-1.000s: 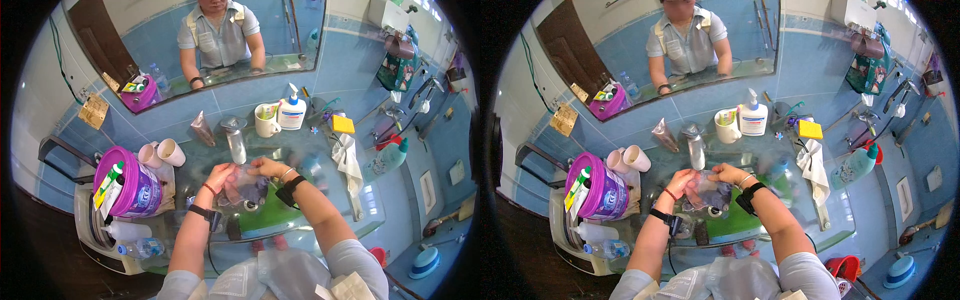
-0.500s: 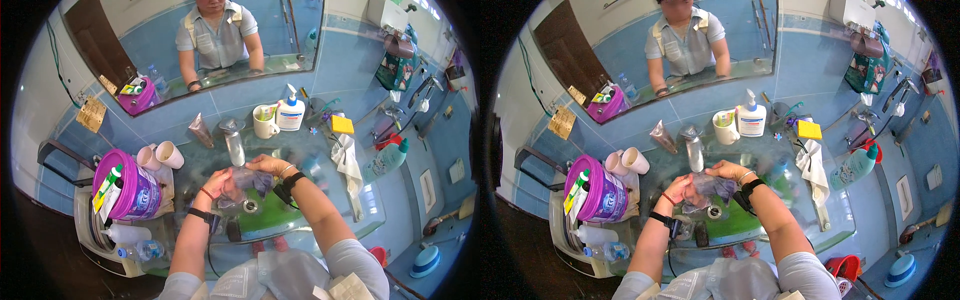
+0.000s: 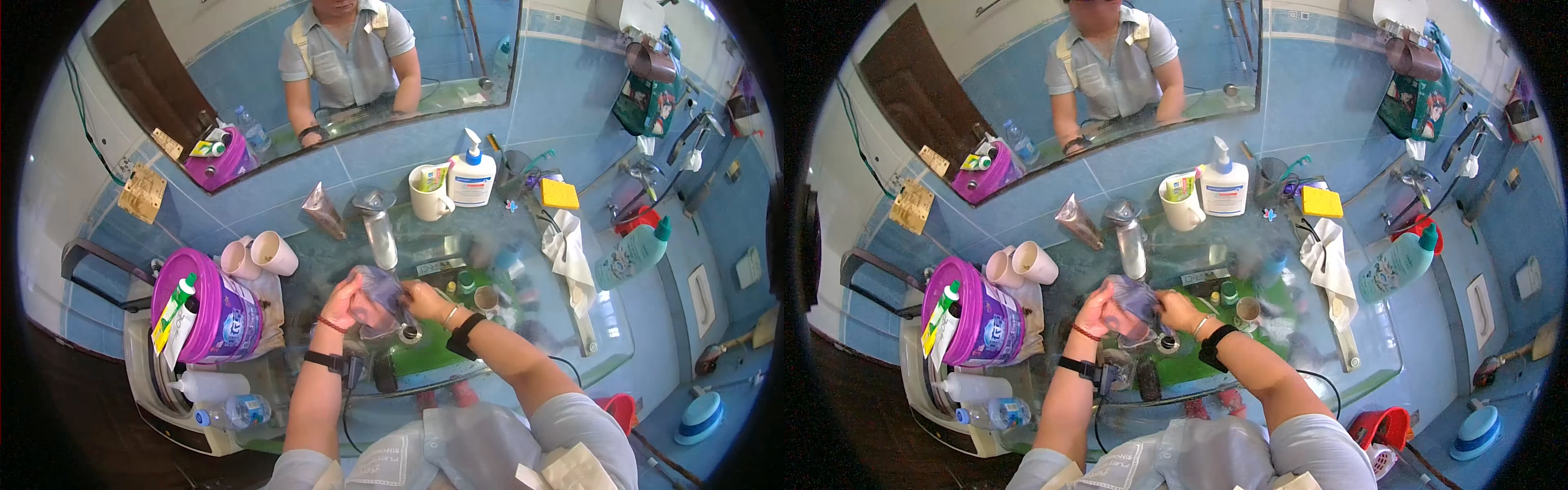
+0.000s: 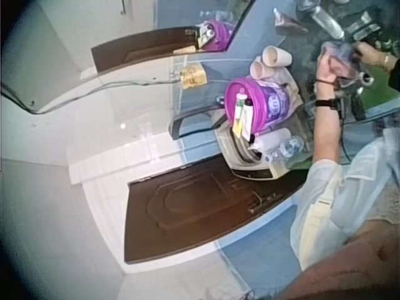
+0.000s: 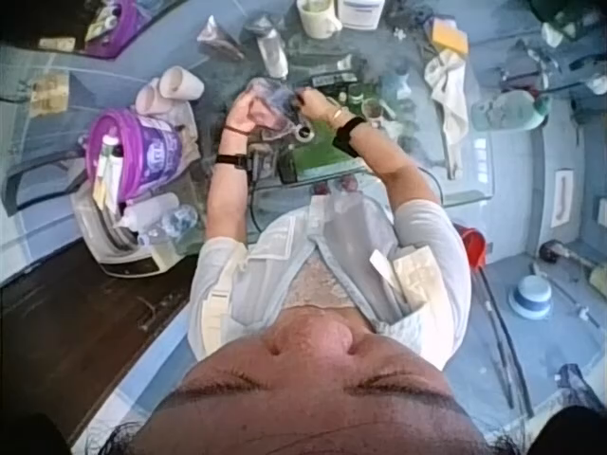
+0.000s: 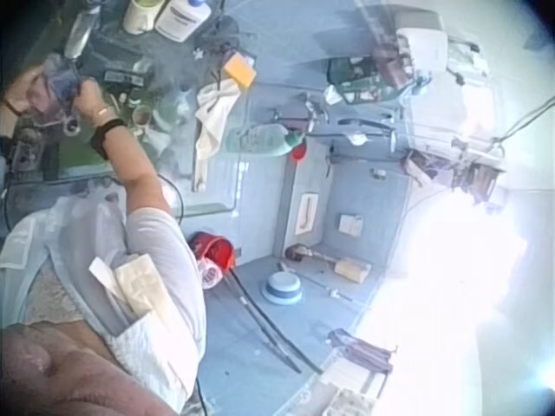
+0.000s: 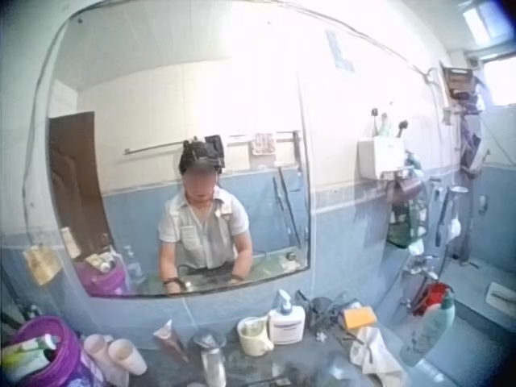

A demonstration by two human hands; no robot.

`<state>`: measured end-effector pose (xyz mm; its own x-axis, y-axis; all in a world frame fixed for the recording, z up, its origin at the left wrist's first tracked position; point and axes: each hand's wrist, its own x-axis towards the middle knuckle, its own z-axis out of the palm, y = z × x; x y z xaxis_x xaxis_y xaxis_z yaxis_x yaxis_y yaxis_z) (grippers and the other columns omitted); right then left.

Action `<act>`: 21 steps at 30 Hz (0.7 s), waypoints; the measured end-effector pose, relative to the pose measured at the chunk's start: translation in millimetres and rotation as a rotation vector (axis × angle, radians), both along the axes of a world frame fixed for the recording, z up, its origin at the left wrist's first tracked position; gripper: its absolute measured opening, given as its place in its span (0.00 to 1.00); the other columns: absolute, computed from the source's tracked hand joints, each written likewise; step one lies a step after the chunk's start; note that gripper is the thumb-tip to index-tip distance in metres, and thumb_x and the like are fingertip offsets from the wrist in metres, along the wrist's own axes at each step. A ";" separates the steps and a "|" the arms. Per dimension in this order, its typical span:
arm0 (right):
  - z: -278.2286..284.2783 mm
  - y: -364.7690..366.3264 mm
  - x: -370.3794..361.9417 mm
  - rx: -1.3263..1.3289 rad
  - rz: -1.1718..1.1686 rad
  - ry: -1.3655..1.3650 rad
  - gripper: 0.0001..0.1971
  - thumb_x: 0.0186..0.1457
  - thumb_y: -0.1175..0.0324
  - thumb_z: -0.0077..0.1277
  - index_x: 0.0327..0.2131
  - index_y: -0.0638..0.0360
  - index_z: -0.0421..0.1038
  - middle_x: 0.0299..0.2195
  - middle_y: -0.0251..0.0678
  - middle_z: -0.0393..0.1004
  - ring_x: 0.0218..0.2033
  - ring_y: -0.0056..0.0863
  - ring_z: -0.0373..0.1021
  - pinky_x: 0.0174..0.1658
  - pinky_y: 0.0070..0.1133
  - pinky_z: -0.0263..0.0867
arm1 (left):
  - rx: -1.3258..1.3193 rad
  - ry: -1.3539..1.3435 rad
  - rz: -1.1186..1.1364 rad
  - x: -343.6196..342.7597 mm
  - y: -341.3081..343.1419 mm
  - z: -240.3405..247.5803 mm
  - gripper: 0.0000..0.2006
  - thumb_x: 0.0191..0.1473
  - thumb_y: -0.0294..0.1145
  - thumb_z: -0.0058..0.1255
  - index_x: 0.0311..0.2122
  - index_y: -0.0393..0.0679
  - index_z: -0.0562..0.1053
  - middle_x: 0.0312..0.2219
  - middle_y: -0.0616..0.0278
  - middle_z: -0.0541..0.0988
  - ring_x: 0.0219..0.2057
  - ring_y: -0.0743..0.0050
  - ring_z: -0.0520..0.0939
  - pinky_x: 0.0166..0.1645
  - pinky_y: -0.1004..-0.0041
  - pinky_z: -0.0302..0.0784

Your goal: Washing a piece of cloth by hand in a sink and then putting it into a bucket.

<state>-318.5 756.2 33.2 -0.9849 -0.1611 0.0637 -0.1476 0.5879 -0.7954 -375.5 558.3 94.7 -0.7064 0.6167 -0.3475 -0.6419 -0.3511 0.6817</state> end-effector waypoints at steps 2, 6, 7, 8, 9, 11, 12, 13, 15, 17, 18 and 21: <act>-6.9 2.0 1.0 -0.117 -0.112 0.084 0.10 0.44 0.74 0.47 0.33 0.65 0.67 0.32 0.49 0.69 0.33 0.47 0.67 0.37 0.33 0.63 | -0.010 0.021 0.039 -5.8 -5.1 4.1 0.12 0.54 0.34 0.46 0.42 0.43 0.68 0.36 0.64 0.74 0.38 0.73 0.75 0.44 0.72 0.71; 8.8 -21.5 -13.0 -0.408 -0.252 0.147 0.10 0.47 0.70 0.46 0.33 0.65 0.67 0.29 0.45 0.69 0.34 0.38 0.67 0.37 0.29 0.62 | -0.064 0.038 -0.091 -6.6 -14.2 -3.7 0.15 0.54 0.37 0.45 0.45 0.42 0.65 0.41 0.60 0.72 0.43 0.68 0.73 0.46 0.67 0.71; 10.4 -22.7 -16.5 -0.685 -0.206 0.056 0.11 0.48 0.68 0.47 0.33 0.65 0.67 0.28 0.42 0.68 0.33 0.33 0.67 0.37 0.27 0.62 | -0.031 0.038 -0.063 -4.1 -5.2 1.1 0.15 0.54 0.37 0.45 0.45 0.42 0.66 0.40 0.60 0.72 0.43 0.68 0.73 0.46 0.67 0.71; -5.8 -21.0 -23.7 -0.675 -0.138 0.026 0.15 0.50 0.60 0.48 0.34 0.63 0.67 0.28 0.39 0.68 0.31 0.26 0.64 0.35 0.23 0.61 | 0.003 0.037 -0.035 -2.7 2.6 5.6 0.15 0.54 0.37 0.46 0.44 0.42 0.66 0.40 0.60 0.72 0.42 0.67 0.74 0.45 0.66 0.71; -4.6 -19.7 -24.4 -0.676 -0.139 0.028 0.15 0.50 0.60 0.48 0.34 0.63 0.67 0.28 0.39 0.68 0.31 0.26 0.64 0.35 0.23 0.61 | 0.002 0.039 -0.038 -2.5 2.4 9.6 0.15 0.54 0.37 0.46 0.44 0.42 0.66 0.40 0.60 0.72 0.42 0.67 0.74 0.45 0.66 0.71; -2.0 -13.1 -25.6 -0.497 -0.177 -0.164 0.17 0.51 0.56 0.48 0.31 0.63 0.68 0.25 0.36 0.69 0.27 0.24 0.62 0.31 0.23 0.60 | 0.050 0.015 -0.072 -5.0 0.8 15.2 0.13 0.53 0.35 0.47 0.43 0.44 0.66 0.38 0.62 0.72 0.40 0.68 0.74 0.43 0.66 0.72; 16.2 -9.0 -25.3 -0.485 -0.052 -0.294 0.18 0.49 0.55 0.51 0.25 0.63 0.70 0.20 0.32 0.69 0.23 0.19 0.61 0.27 0.21 0.59 | 0.048 0.013 -0.067 -7.0 -5.2 13.2 0.13 0.53 0.35 0.47 0.43 0.44 0.66 0.38 0.62 0.72 0.40 0.68 0.74 0.43 0.66 0.72; 32.7 -5.8 -23.6 -0.487 -0.050 -0.295 0.18 0.49 0.55 0.51 0.25 0.63 0.70 0.20 0.32 0.69 0.23 0.19 0.61 0.27 0.21 0.59 | -0.075 0.046 -0.087 -8.8 -10.8 12.2 0.14 0.52 0.35 0.49 0.43 0.42 0.67 0.38 0.62 0.73 0.39 0.69 0.75 0.43 0.66 0.72; 54.4 4.5 -23.0 -0.491 0.126 -0.310 0.17 0.49 0.55 0.53 0.25 0.62 0.72 0.17 0.25 0.66 0.20 0.14 0.58 0.22 0.17 0.56 | -0.317 0.112 -0.138 -11.8 -13.8 10.1 0.16 0.49 0.35 0.53 0.42 0.40 0.67 0.37 0.62 0.73 0.37 0.70 0.75 0.42 0.65 0.73; 57.7 28.6 -28.7 -0.443 0.125 -0.370 0.16 0.48 0.56 0.54 0.24 0.62 0.72 0.15 0.25 0.65 0.17 0.12 0.57 0.19 0.17 0.53 | -0.381 0.158 -0.223 -12.7 -5.4 20.8 0.17 0.47 0.34 0.55 0.41 0.39 0.68 0.36 0.61 0.74 0.35 0.71 0.76 0.40 0.69 0.73; 68.1 39.4 -28.0 -0.377 0.105 -0.406 0.17 0.47 0.56 0.55 0.22 0.62 0.72 0.14 0.24 0.64 0.17 0.14 0.56 0.19 0.18 0.54 | -0.448 0.207 -0.296 -11.8 -4.2 25.4 0.17 0.45 0.32 0.56 0.41 0.37 0.68 0.35 0.61 0.75 0.33 0.72 0.77 0.37 0.72 0.74; 84.0 39.6 -32.2 -0.262 0.059 -0.522 0.20 0.48 0.52 0.52 0.21 0.64 0.71 0.14 0.27 0.64 0.17 0.17 0.57 0.21 0.21 0.56 | -0.512 0.687 -0.323 -1.4 -3.8 -3.6 0.16 0.43 0.30 0.59 0.37 0.36 0.71 0.32 0.62 0.76 0.30 0.76 0.77 0.31 0.78 0.72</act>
<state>-350.8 795.7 117.2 -0.8866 -0.2605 -0.3822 0.2762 0.3646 -0.8892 -376.9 554.5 91.2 -0.6787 0.7067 -0.1999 -0.0523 0.2250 0.9730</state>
